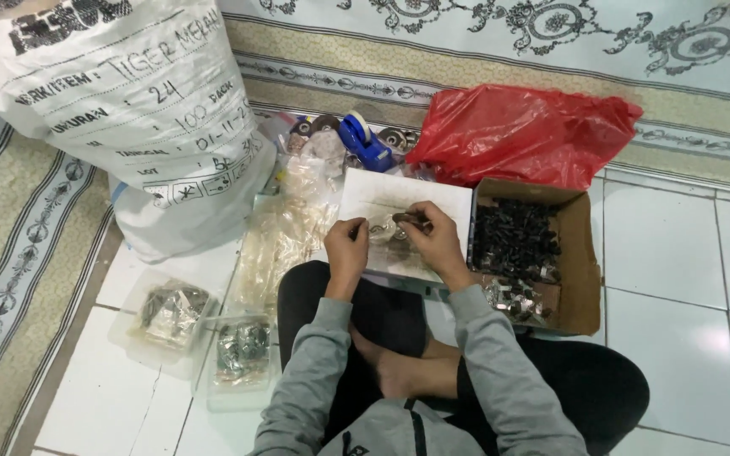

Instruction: The person sits on the floor and sorts small metal hardware pieces from a cardboard box onto a white board. They pick up individual items, place them on the board, and then transfer them into small plastic bags. The person also uses a tape dispenser to seal the bags.

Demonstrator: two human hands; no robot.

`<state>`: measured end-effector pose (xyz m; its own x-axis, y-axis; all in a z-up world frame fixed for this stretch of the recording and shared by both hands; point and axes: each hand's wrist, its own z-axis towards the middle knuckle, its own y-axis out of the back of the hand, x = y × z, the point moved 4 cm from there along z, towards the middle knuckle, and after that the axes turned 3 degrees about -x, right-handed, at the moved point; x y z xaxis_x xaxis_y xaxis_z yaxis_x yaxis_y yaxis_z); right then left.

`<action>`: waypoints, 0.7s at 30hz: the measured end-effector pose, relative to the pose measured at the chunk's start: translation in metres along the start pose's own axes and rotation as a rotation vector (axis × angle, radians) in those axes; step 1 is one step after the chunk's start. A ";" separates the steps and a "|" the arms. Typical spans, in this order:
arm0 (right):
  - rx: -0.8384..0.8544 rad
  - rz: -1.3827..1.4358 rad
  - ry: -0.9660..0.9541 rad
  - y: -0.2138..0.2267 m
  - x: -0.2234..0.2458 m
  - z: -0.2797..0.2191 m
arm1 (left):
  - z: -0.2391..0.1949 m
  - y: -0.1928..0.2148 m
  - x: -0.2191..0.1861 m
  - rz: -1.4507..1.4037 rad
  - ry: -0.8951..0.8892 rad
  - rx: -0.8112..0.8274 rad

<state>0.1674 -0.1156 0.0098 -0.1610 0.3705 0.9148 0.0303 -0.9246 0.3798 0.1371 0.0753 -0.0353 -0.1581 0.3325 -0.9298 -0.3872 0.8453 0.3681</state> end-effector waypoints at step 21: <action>0.153 -0.507 -0.094 0.007 -0.082 0.004 | 0.011 0.003 0.018 -0.049 0.010 -0.036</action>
<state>0.1843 -0.1517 -0.0620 -0.1044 0.7802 0.6168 0.1161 -0.6064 0.7866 0.1432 0.0887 -0.0510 -0.1472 0.2868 -0.9466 -0.4270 0.8448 0.3224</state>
